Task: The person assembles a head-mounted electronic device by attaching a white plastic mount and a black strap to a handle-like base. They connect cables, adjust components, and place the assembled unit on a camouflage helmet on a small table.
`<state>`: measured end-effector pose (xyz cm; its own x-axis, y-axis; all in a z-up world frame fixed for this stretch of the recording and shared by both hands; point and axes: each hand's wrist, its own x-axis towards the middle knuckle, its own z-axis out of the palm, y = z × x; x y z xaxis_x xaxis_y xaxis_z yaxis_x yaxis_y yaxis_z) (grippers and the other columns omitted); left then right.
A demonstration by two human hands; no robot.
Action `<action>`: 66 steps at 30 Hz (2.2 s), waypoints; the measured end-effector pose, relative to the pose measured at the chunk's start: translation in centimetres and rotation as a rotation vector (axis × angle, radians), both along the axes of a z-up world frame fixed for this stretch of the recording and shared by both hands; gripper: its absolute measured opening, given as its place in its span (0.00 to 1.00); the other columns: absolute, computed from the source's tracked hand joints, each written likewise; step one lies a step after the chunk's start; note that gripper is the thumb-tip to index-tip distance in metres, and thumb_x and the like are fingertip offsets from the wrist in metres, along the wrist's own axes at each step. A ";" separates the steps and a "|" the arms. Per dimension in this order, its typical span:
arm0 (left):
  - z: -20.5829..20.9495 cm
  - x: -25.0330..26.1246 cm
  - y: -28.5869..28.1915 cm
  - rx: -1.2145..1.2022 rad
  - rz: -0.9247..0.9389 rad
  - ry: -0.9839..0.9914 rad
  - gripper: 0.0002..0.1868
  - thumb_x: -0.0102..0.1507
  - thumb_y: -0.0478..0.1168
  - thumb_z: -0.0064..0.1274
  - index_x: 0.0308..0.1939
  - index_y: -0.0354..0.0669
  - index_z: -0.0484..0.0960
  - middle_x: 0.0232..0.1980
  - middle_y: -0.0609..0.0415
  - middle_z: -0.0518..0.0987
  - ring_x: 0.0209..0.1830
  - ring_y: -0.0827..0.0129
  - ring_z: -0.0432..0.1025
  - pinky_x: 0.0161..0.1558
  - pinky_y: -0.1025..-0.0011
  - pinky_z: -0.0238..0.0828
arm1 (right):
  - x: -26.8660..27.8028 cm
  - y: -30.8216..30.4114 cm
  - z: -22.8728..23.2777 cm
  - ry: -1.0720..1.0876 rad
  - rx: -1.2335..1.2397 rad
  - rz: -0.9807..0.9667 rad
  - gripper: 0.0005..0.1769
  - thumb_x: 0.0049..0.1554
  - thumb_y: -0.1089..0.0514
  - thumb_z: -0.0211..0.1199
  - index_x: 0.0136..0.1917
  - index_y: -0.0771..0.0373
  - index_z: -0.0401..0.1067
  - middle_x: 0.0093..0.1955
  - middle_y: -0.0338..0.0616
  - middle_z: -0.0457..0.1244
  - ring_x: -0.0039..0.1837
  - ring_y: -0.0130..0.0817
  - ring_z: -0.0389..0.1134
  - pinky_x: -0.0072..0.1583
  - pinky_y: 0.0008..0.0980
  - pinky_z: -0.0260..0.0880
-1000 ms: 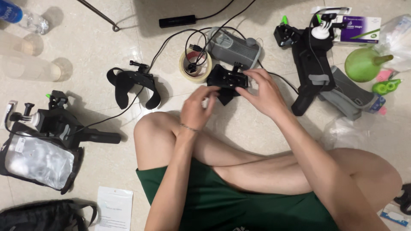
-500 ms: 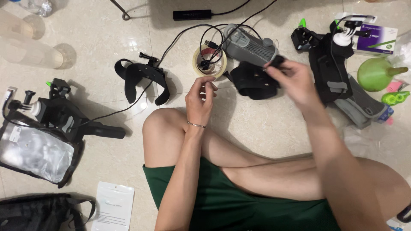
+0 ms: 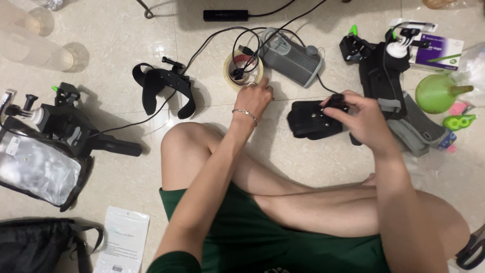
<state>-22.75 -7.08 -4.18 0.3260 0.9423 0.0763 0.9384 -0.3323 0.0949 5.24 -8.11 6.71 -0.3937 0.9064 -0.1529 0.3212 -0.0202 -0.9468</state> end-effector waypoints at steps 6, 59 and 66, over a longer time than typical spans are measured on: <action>-1.9 0.1 0.3 -0.010 -0.087 0.197 0.04 0.59 0.35 0.55 0.34 0.45 0.85 0.46 0.53 0.80 0.41 0.61 0.80 0.37 0.65 0.77 | -0.8 0.4 -0.8 -0.022 0.042 0.015 0.11 0.57 0.66 0.70 0.55 0.67 0.80 0.48 0.38 0.67 0.54 0.25 0.68 0.58 0.25 0.68; 4.0 3.8 -3.8 -0.310 0.207 -1.377 0.26 0.59 0.30 0.65 0.61 0.41 0.79 0.55 0.54 0.79 0.49 0.72 0.80 0.51 0.74 0.82 | -3.3 0.9 -5.6 -0.262 0.162 -0.043 0.17 0.54 0.57 0.75 0.56 0.62 0.81 0.54 0.46 0.73 0.54 0.33 0.75 0.46 0.32 0.74; 2.7 3.7 -3.8 -0.406 0.467 -1.367 0.20 0.68 0.41 0.59 0.63 0.42 0.78 0.47 0.53 0.81 0.35 0.79 0.75 0.37 0.79 0.74 | -3.5 1.0 -5.8 -0.257 0.069 -0.083 0.18 0.54 0.56 0.75 0.56 0.61 0.81 0.54 0.44 0.73 0.54 0.29 0.75 0.48 0.30 0.77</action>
<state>-19.03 -10.86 -1.47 -0.1071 0.9696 -0.2200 0.0628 0.2274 0.9718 1.69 -7.16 0.88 -0.2737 0.9458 -0.1747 0.5506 0.0051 -0.8348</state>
